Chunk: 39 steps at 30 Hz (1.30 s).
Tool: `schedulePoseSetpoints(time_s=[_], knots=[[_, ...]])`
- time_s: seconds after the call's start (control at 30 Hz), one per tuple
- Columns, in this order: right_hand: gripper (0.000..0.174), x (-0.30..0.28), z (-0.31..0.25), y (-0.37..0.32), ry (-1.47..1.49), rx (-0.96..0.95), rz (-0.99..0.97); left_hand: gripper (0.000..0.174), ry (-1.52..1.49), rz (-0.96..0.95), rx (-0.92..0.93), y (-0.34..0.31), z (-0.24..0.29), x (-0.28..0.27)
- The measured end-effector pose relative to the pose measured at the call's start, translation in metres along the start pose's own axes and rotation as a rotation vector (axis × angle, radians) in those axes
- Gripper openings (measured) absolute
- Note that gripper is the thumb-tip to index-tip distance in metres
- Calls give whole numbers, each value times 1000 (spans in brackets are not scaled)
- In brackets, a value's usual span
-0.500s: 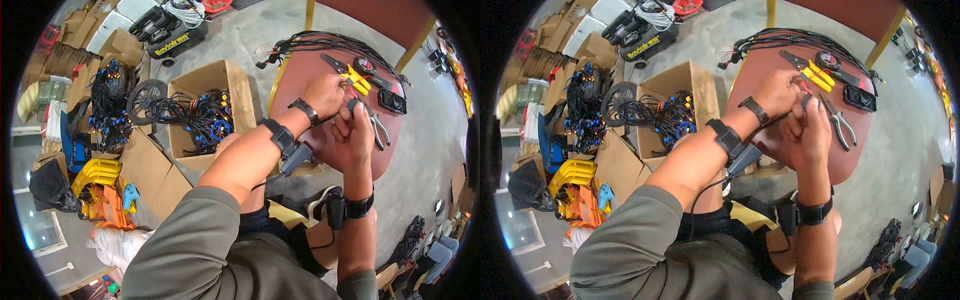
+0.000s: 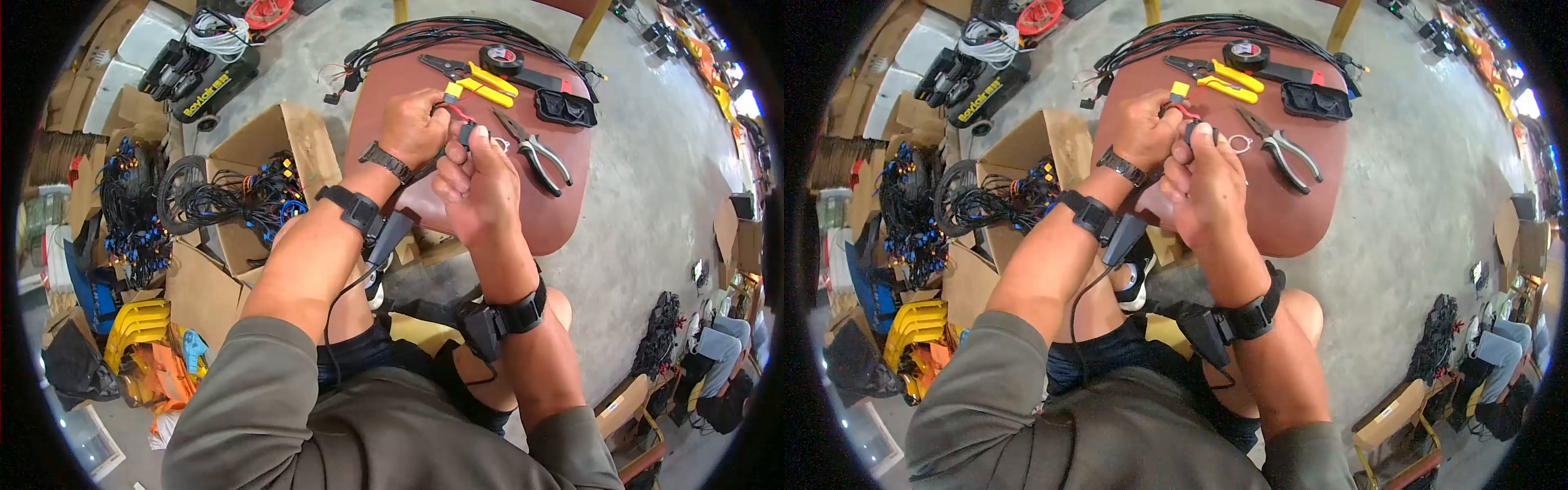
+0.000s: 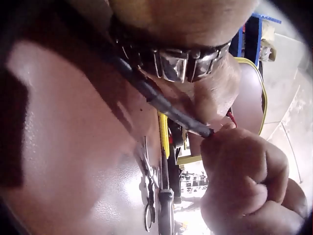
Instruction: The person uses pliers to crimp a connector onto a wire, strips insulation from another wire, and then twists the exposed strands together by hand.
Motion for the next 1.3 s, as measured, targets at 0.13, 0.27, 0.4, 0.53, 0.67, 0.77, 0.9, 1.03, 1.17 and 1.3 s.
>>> schedulePoseSetpoints(time_s=[0.13,0.27,0.4,0.53,0.67,0.77,0.9,1.03,1.17,1.3], knots=[[27,0,-2,-3,-20,22,0,13,-13,16,13,-1,5,-1],[27,1,-2,-3,0,50,-8,13,-48,13,2,0,7,-4],[20,-1,-6,1,-36,50,25,15,-72,-35,-10,2,1,-4],[23,-2,-10,0,-61,45,7,19,-178,-88,-131,0,-3,-5],[26,-3,-19,-4,-80,37,-71,16,-425,-184,-337,1,23,-11],[28,-4,-27,-5,-85,58,-131,16,-584,-339,-533,0,25,-18],[29,2,-28,-14,-106,64,-171,13,-890,-326,-565,-12,32,-26],[29,6,-32,-16,-89,68,-91,14,-1037,-480,-389,-14,39,-35],[26,8,-34,-14,-74,67,-146,16,-1279,-371,-504,-18,54,-38],[25,0,-35,-14,-171,86,-245,19,-1299,-301,-527,-25,69,-47]])
Point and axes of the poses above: each hand's wrist, its own y-axis towards the middle knuckle, its own x-axis out of the palm, z = x × y, the point moved 4 cm from there along y, towards the middle knuckle, and after that the axes turned 5 degrees about -y, right-handed, at the moved point
